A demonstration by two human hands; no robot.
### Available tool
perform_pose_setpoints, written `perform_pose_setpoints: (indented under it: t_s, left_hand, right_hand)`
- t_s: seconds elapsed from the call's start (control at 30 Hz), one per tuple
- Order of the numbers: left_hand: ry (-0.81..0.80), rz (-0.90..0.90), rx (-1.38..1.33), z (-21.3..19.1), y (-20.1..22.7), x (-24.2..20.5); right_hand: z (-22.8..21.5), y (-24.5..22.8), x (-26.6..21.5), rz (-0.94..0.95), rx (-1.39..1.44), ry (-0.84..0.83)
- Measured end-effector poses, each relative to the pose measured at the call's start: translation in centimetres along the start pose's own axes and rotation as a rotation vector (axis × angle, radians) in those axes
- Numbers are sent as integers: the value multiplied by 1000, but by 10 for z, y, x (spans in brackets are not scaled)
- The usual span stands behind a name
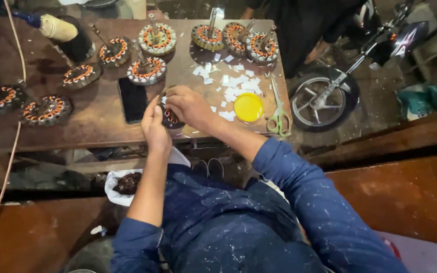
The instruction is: The person inserts small white paper pieces into slots on a circular stator component and trims them with scissors. The person repeats this process across multiple stators on a workbench.
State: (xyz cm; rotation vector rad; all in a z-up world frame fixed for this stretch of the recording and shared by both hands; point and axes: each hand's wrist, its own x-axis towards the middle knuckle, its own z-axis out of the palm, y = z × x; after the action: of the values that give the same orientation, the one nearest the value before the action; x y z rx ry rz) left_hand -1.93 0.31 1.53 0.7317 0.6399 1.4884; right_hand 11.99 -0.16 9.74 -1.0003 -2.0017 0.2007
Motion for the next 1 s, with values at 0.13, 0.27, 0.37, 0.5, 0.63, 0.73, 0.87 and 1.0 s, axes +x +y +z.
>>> perform_pose_setpoints:
  t_s: [0.13, 0.27, 0.37, 0.5, 0.63, 0.73, 0.87, 1.0]
  left_hand:
    - [39, 75, 153, -2, -4, -4]
    - [122, 242, 483, 0, -10, 3]
    - [188, 321, 508, -2, -18, 0]
    - [202, 325, 422, 4, -17, 5]
    - [130, 175, 422, -1, -2, 20]
    - [116, 74, 416, -1, 6, 26]
    - [148, -39, 293, 0, 14, 22]
    - [52, -23, 182, -8, 10, 11]
  right_hand:
    - [17, 12, -1, 15, 13, -22]
    - [16, 51, -11, 118, -15, 63]
    - [-14, 89, -27, 268, 89, 79]
    - [-65, 116, -58, 426, -221, -317]
    - [-62, 114, -68, 411, -223, -472]
    - [-48, 113, -59, 570, -274, -632]
    - [-41, 122, -33, 638, -416, -892]
    - [-41, 111, -26, 611, -160, -332]
